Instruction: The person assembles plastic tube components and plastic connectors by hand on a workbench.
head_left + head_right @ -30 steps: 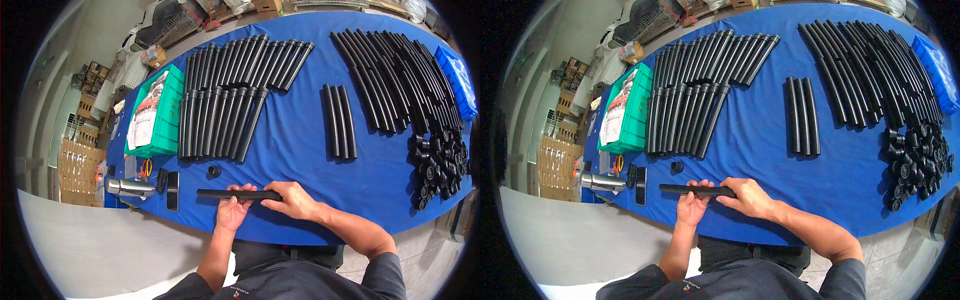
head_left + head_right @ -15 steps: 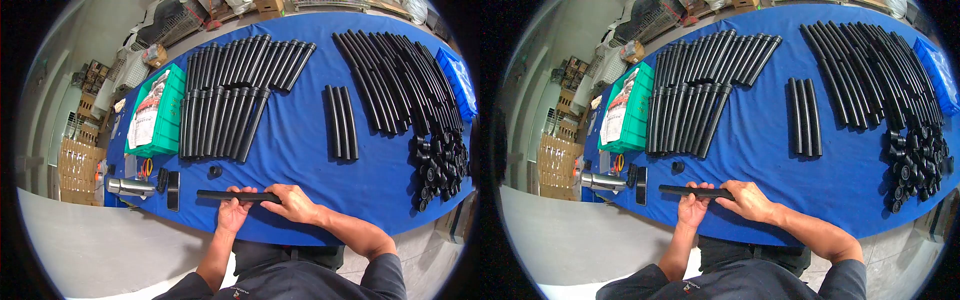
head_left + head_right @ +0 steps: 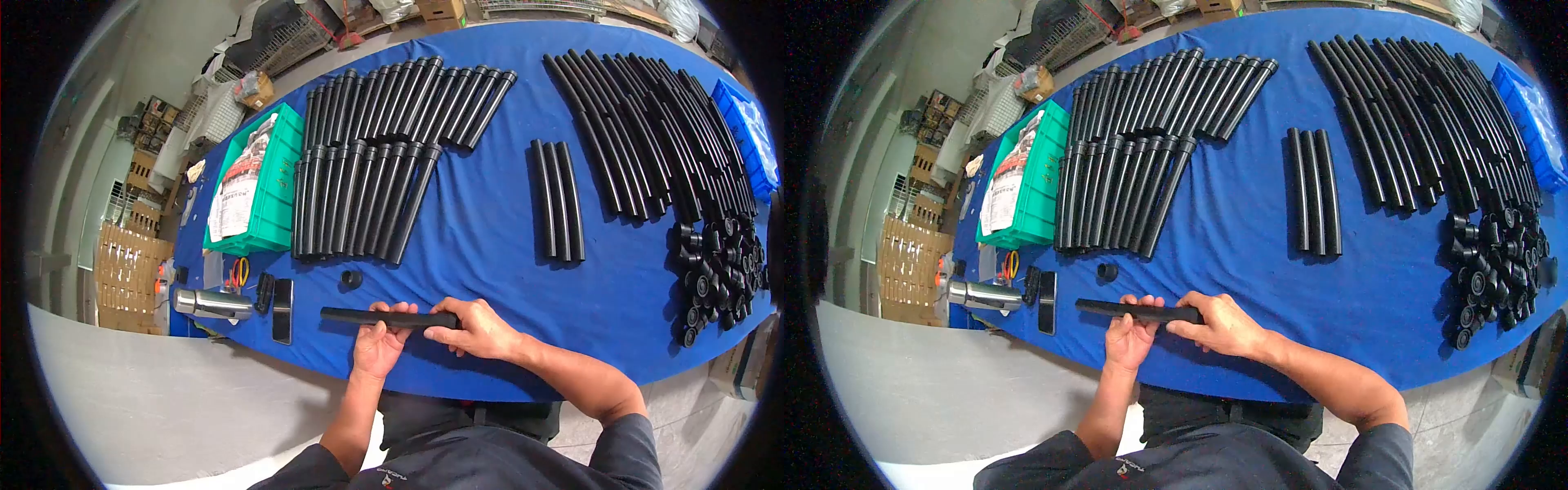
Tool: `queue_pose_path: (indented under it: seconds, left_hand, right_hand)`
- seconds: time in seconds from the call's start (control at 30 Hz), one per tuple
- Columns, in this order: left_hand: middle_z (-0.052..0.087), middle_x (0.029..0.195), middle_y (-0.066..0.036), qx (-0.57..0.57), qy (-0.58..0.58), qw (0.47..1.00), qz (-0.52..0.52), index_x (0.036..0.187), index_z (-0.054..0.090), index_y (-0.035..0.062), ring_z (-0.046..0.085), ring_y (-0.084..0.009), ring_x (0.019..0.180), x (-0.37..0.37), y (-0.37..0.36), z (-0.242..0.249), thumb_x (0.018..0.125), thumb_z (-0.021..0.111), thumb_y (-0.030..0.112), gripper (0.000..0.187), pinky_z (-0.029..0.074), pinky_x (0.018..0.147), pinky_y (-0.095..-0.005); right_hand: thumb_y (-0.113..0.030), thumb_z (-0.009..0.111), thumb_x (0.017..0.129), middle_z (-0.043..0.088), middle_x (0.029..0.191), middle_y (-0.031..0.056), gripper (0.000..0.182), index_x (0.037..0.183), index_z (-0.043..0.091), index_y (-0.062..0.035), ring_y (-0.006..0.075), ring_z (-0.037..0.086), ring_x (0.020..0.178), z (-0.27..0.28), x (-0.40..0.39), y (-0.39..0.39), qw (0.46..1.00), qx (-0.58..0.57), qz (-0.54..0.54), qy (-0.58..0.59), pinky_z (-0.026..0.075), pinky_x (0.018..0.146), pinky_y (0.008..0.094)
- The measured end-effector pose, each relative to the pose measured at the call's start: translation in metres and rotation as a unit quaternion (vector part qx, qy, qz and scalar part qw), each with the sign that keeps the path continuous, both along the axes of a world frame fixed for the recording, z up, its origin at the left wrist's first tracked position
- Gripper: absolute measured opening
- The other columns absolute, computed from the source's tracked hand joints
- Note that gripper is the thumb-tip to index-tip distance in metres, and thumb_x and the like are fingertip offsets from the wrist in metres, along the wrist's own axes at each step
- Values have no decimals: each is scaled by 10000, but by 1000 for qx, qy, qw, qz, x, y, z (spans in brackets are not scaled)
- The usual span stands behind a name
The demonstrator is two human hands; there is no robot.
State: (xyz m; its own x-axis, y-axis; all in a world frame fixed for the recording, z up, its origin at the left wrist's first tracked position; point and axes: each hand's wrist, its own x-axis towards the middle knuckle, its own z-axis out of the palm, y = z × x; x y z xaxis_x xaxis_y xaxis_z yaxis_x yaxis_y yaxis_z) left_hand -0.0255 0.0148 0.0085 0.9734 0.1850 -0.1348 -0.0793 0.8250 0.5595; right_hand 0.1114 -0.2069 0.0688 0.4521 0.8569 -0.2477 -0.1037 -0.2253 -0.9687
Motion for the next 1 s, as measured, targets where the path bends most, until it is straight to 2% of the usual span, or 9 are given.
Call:
queue_pose_path:
  seconds: [0.17,0.47,0.57,0.67,0.77,0.8,0.87,0.97,1.0]
  left_hand:
    - [651,1299,-225,2,6,1000,-12,1206,594,56,540,-403,1345,1,0,1,922,712,28,309,493,1116,-537]
    - [644,1314,-224,7,19,1000,-6,1232,585,49,539,-404,1345,0,0,1,931,711,42,326,492,1121,-529]
    - [641,1322,-222,-15,18,1000,-7,1235,587,50,537,-397,1348,1,1,0,939,706,52,319,491,1122,-524]
    - [635,1332,-220,-18,-4,1000,-17,1234,589,53,537,-392,1351,-1,5,-7,942,705,59,314,487,1125,-525]
    - [637,1331,-219,-5,-3,1000,-21,1230,591,55,538,-388,1351,-1,3,-4,943,704,62,308,477,1133,-530]
    - [638,1328,-219,1,1,1000,-22,1228,592,56,538,-387,1351,0,2,-2,944,704,63,305,473,1136,-532]
    - [635,1334,-220,-20,8,1000,-16,1229,591,54,536,-387,1353,1,2,-1,947,698,59,302,468,1140,-534]
    - [626,1346,-220,-32,-11,999,-22,1237,589,54,533,-387,1355,0,5,-5,954,688,62,300,468,1140,-536]
    - [623,1351,-220,-32,-23,999,-26,1240,589,55,533,-386,1356,-2,5,-6,956,684,65,299,468,1139,-536]
  right_hand:
    - [-208,724,917,662,910,226,310,1092,621,25,423,668,860,-29,-4,2,965,121,-54,-228,524,756,491]
    - [-178,720,915,652,900,232,298,1105,600,18,418,665,861,-26,-3,1,959,120,-38,-253,524,750,491]
    - [-174,758,898,661,921,208,352,1164,626,15,384,662,817,-29,-10,3,913,114,-43,-390,534,727,444]
    - [-160,773,881,645,935,190,373,1178,614,0,379,656,809,-31,-9,3,933,149,-64,-321,548,725,443]
    - [-151,780,867,620,958,194,403,1200,601,-11,397,637,828,3,2,1,998,-30,36,36,549,739,458]
    - [-168,780,877,633,926,181,398,1195,605,-5,365,652,795,-8,-1,2,994,32,-7,-101,553,716,439]
    - [-202,778,898,660,861,157,393,1187,613,6,302,683,730,-40,-10,7,914,152,-93,-364,560,668,402]
    - [-209,779,904,666,813,142,392,1184,617,12,260,690,695,-39,-10,8,897,172,-97,-396,556,626,383]
    - [-209,764,906,655,841,150,382,1180,610,7,288,684,730,-29,-7,6,956,113,-57,-267,558,637,404]
